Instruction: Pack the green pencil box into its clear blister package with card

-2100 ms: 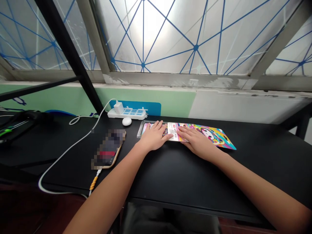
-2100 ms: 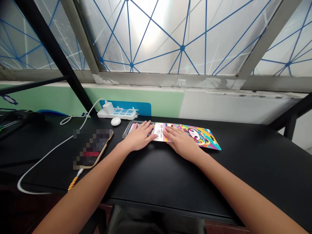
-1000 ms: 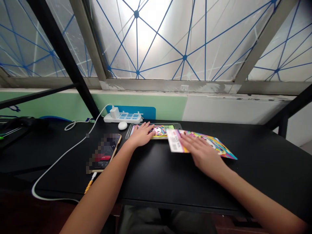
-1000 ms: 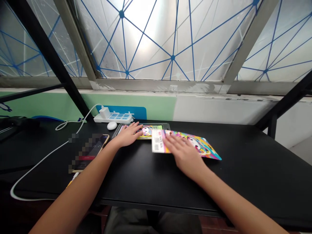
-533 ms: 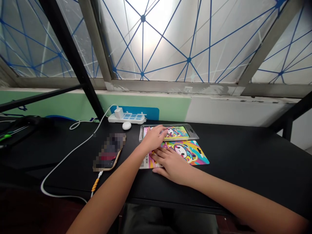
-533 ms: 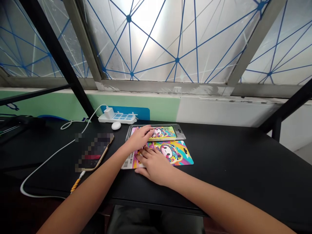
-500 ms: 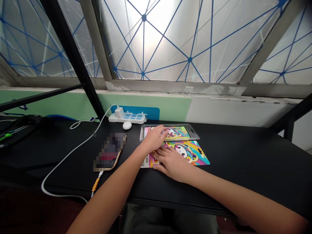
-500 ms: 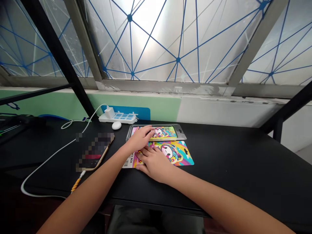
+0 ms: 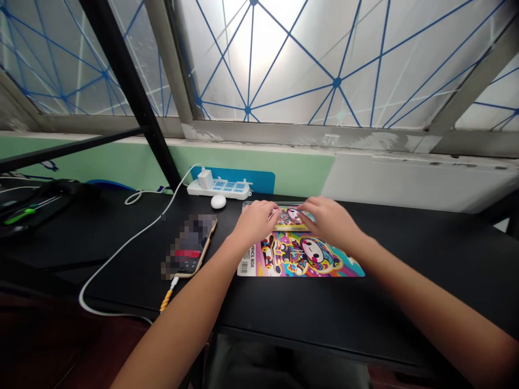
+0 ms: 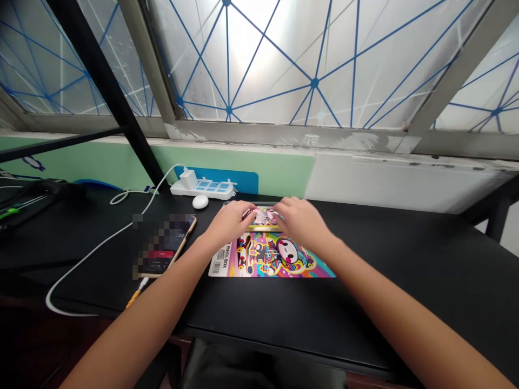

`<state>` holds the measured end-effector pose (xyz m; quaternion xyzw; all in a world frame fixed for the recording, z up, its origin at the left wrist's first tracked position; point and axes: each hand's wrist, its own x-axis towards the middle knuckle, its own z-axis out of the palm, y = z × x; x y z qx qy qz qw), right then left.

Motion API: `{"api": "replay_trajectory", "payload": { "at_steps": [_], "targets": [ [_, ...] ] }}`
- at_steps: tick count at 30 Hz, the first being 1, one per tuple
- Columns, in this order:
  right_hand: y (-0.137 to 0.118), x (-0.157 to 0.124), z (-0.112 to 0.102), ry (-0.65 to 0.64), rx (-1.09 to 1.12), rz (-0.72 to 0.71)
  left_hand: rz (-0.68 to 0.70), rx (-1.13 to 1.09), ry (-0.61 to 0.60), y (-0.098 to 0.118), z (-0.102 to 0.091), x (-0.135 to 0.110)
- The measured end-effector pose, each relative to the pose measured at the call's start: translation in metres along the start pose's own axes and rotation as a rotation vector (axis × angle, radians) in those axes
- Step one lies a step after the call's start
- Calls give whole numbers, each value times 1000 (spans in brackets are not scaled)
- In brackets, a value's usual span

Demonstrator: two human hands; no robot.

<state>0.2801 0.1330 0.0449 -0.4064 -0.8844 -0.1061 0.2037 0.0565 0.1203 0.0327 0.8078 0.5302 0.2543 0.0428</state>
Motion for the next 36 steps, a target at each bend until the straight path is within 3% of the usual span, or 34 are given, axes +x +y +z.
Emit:
{"api": "replay_trajectory", "payload": {
  "at_steps": [3,6,14,20,26,30,33,36],
  "targets": [
    [52,8,9,-249,102,86,14,50,-18,-5,2,0],
    [84,14,19,-373,182,88,29,88,-23,-8,5,0],
    [91,34,24,-438,127,49,14,96,-34,-10,10,1],
    [78,30,18,-310,31,56,-18,96,22,-9,6,0],
    [54,-3,14,-103,0,114,-91,34,97,-27,-7,1],
    [46,-24,9,81,-13,21,102,-66,154,-32,-12,2],
    [44,-41,-4,199,-49,-32,246,-8,271,-19,-18,-9],
    [38,-66,-17,283,-62,-48,284,39,348,-1,-23,-35]
  ]
}}
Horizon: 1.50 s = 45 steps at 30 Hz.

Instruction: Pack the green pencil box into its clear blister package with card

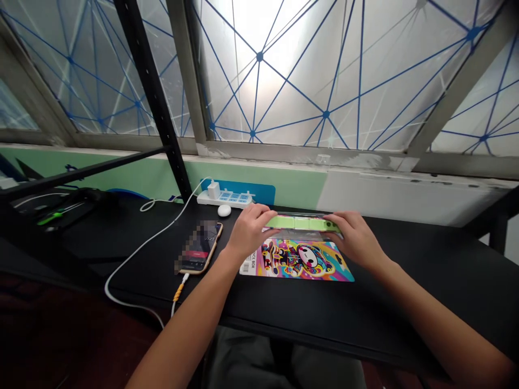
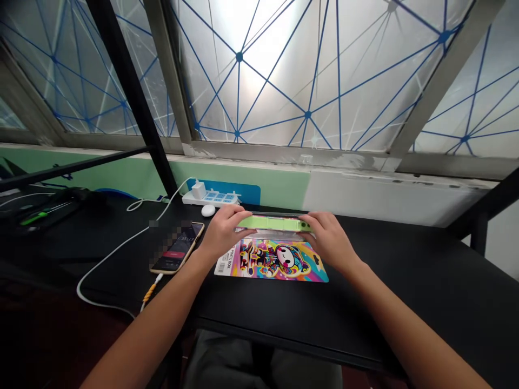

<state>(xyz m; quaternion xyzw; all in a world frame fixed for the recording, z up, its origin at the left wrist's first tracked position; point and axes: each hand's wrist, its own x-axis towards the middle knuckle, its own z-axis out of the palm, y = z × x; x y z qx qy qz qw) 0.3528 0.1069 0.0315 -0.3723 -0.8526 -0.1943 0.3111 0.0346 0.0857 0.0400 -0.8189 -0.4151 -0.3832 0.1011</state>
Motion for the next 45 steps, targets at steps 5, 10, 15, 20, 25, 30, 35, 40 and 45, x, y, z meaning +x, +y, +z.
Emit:
{"api": "replay_trajectory", "payload": {
  "at_steps": [5,10,15,20,25,30,35,40,45],
  "targets": [
    [-28,-42,-11,49,56,-145,-21,-59,-97,27,-18,-48],
    [-52,-48,-3,-78,177,-212,-229,-184,-232,24,-20,-74],
    [-52,-43,-5,-221,321,-88,-402,-234,-366,19,-22,-80],
    [-38,-45,-9,-339,443,118,-426,-246,-389,20,-24,-82],
    [-29,-44,-13,-385,528,232,-451,-268,-374,20,-24,-81],
    [-27,-41,-18,-359,562,335,-538,-322,-386,27,-30,-78],
    [-24,-38,-15,-259,533,588,-626,-406,-436,32,-31,-77],
    [-24,-35,-9,-240,656,758,-630,-426,-423,30,-28,-79],
    [-21,-33,-5,-275,731,840,-646,-398,-441,30,-29,-79]
  ]
}}
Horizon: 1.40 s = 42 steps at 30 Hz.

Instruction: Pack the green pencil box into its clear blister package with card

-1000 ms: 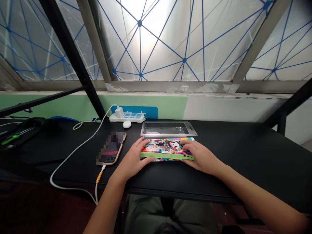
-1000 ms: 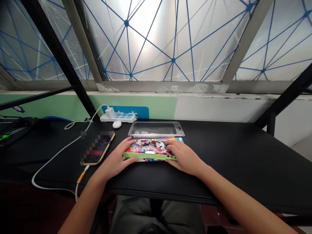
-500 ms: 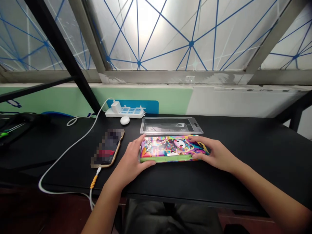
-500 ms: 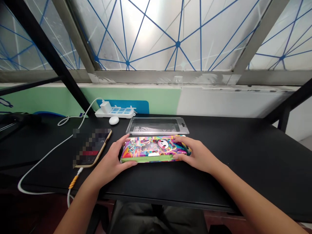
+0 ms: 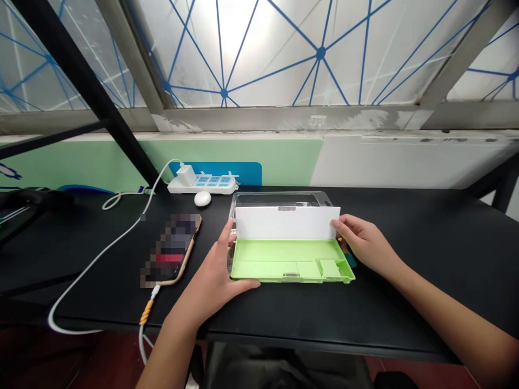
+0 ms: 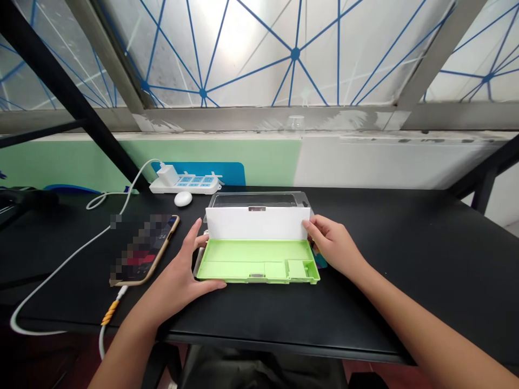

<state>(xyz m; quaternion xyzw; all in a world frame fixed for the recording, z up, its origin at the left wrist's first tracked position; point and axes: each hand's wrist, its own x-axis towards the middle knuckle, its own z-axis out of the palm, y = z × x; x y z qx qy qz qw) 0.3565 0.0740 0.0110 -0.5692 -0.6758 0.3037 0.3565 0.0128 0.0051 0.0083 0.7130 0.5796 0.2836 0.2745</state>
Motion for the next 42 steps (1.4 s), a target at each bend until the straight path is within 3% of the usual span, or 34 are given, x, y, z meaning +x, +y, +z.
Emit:
{"api": "replay_trajectory", "payload": {
  "at_steps": [5,10,15,21,25,29,35,42],
  "targets": [
    [9,3,4,3,89,-4,-10,13,-10,1,-1,1],
    [12,-2,4,45,83,-120,2,-14,24,3,-2,2],
    [7,-12,-2,23,-158,-313,-26,-30,62,5,-3,1],
    [5,-19,-5,-89,-205,-560,-31,26,123,5,-1,3],
    [0,-21,-2,-138,-318,-515,-22,61,147,4,0,5],
    [-1,-20,1,-93,-291,-448,20,74,124,4,-1,6],
    [0,-16,-1,-15,-243,-216,141,174,46,6,-1,8],
    [4,-5,4,15,-346,-288,80,187,114,-2,5,9]
  ]
}}
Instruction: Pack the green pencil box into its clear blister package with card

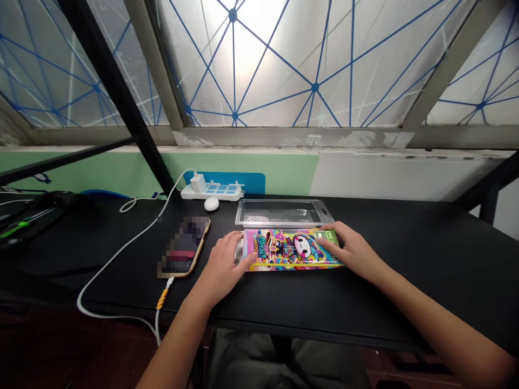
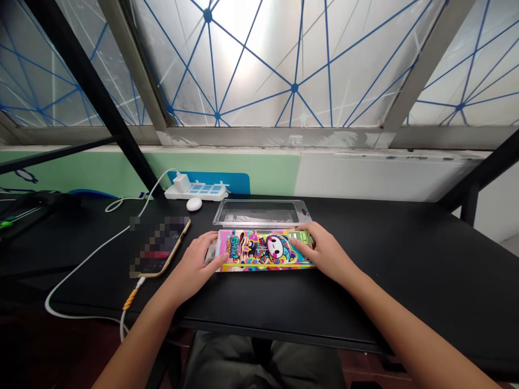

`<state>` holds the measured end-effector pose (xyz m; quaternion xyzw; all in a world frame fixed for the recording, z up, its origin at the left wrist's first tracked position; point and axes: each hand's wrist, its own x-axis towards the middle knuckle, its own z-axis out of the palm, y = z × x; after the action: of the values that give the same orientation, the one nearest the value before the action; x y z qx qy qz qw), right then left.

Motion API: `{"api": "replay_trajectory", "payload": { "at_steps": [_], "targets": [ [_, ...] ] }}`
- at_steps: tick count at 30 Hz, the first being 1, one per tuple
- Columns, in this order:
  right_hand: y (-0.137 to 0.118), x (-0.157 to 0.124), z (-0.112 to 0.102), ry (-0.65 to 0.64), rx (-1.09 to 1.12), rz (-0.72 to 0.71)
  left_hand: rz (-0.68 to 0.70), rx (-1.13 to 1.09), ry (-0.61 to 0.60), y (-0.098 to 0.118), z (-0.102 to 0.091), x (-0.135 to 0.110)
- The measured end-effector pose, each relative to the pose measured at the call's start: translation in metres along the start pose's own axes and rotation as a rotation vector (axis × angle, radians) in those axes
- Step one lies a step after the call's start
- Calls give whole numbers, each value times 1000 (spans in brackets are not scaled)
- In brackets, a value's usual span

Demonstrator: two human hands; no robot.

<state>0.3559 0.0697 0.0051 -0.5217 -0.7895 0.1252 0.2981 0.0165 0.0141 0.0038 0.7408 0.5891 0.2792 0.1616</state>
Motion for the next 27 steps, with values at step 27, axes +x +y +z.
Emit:
{"api": "replay_trajectory", "payload": {
  "at_steps": [27],
  "targets": [
    [-69,39,56,137,-275,-283,120,-44,-91,3,-6,-5]
  ]
}}
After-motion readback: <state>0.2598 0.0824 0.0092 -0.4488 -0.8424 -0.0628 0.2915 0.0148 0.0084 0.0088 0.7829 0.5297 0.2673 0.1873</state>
